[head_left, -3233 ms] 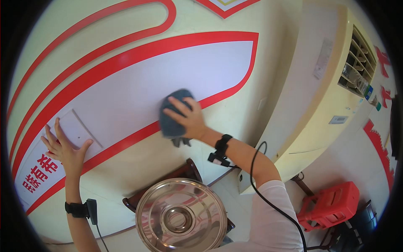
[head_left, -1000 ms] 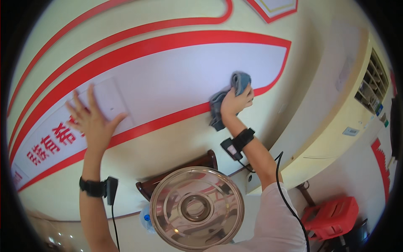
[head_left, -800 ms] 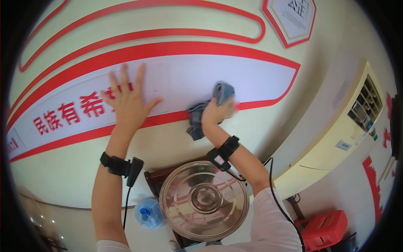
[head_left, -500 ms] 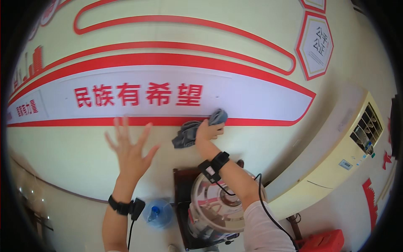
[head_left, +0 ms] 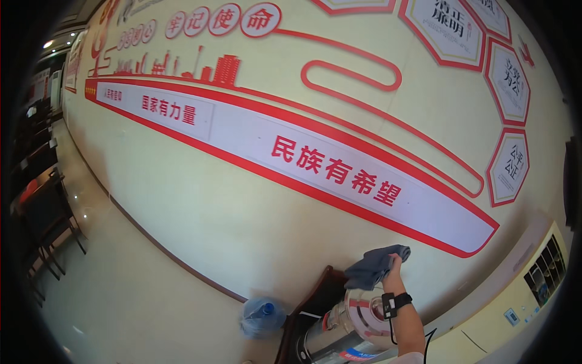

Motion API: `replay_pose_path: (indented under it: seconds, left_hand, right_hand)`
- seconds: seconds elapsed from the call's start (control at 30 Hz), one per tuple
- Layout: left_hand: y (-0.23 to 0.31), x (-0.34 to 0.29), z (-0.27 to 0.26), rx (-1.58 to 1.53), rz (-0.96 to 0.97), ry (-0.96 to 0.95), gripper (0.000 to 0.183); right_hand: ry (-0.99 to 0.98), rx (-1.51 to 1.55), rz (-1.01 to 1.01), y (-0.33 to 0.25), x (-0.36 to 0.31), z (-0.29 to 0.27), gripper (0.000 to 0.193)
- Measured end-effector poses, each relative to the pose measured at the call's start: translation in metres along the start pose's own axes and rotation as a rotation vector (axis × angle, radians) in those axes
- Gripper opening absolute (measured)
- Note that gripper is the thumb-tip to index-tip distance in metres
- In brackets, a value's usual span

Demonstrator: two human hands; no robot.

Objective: Cleaning a wall display with a cloth.

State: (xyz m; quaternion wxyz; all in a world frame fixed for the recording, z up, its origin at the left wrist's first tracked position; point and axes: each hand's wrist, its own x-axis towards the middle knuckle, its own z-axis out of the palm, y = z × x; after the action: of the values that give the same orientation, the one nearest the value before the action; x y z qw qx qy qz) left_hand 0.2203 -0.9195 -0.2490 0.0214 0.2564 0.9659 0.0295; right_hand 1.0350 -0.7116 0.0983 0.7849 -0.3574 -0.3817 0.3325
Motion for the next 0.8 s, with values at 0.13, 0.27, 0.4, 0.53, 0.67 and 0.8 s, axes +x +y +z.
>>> replay_pose_path:
  seconds: [0.13, 0.27, 0.4, 0.53, 0.67, 0.8]
  left_hand:
    - [-0.014, 0.03, 0.075, -0.437, 0.243, -0.372, 0.067]
    - [0.082, 0.005, -0.002, -0.378, 0.801, -0.402, 0.031]
    - [0.069, 0.029, -0.054, -0.433, 1.031, -0.665, 0.031]
    - [-0.029, 0.061, -0.059, -0.31, 0.846, -0.462, 0.027]
    - [-0.136, 0.075, -0.059, -0.478, 0.569, -0.48, 0.023]
    - [-0.232, 0.091, -0.053, -0.637, 0.347, -0.546, 0.022]
  right_hand:
    - [0.072, -0.03, 0.504, 0.02, -0.073, 0.052, 0.033]
    - [-0.547, -0.935, -0.061, 0.03, -0.23, 0.031, 0.061]
    - [0.075, -0.602, 0.445, 0.104, -0.36, -0.002, 0.025]
    - [0.052, -0.631, 0.721, 0.147, -0.428, 0.047, 0.025]
    - [-0.016, -0.655, 0.858, 0.186, -0.466, 0.086, 0.025]
    - [-0.074, -0.707, 0.942, 0.206, -0.49, 0.126, 0.025]
